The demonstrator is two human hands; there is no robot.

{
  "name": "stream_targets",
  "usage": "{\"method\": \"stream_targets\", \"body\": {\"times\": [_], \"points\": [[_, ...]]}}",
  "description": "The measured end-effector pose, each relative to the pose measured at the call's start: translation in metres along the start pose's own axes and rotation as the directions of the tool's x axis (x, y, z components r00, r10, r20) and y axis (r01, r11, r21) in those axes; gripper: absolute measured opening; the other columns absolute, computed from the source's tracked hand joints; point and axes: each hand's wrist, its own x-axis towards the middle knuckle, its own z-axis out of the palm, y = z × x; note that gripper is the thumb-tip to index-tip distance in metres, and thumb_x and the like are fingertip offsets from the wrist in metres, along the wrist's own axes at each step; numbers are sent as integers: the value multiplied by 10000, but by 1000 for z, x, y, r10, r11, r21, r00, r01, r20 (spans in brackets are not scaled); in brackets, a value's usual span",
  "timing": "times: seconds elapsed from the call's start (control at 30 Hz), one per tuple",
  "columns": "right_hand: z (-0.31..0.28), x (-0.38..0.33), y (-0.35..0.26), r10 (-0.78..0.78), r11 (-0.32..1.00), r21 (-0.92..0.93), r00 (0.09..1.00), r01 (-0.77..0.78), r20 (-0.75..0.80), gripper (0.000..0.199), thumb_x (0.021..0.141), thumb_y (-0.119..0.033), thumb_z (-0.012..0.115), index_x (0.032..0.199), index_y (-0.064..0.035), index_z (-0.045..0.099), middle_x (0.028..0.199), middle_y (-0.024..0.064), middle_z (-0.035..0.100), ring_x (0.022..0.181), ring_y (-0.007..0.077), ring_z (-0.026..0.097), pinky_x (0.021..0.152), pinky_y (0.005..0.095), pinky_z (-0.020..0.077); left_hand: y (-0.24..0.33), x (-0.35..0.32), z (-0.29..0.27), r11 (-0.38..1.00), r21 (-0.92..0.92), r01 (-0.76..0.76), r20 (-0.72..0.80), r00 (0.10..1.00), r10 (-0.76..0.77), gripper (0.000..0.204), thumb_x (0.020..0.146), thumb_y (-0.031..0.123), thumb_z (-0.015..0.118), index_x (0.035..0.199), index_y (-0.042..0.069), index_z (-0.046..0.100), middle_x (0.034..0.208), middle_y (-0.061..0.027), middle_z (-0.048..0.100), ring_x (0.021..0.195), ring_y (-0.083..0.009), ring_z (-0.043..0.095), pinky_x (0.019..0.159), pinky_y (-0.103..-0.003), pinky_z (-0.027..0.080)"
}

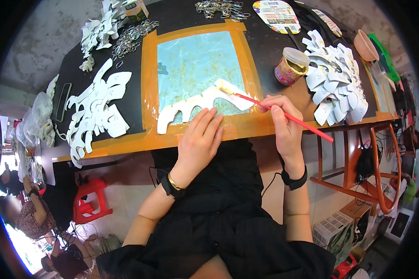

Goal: Attaching metal eyelets and applying adhesive to white shoe upper components using a brush.

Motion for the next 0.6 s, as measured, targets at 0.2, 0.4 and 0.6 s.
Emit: {"method": "stream_targets", "body": {"times": [0.2,0.4,0.6], "points": [[9,-7,0,32,993,109,997,-38,65,223,977,-112,461,931,30,626,857,85,637,839,167,603,1007,398,428,2,0,1,999,32,-4,-13,1000,4,252,870,104,682,1115,47,677,1203,-93,640,1155,-267,599,909,-351,524],[9,-4,0,-4,1000,30,1000,4,-21,221,977,-96,450,932,34,622,869,97,645,837,170,600,931,351,455,2,0,3,999,44,-14,-22,1000,14,246,868,104,680,1107,48,677,1202,-90,638,1152,-263,601,907,-351,524],[9,-5,7,-3,992,127,996,-9,94,212,978,-82,445,946,39,615,914,114,643,870,164,598,895,315,465,2,-2,3,999,48,-13,-29,999,15,242,864,100,681,1100,48,677,1201,-92,637,1153,-265,602,904,-350,525]]}}
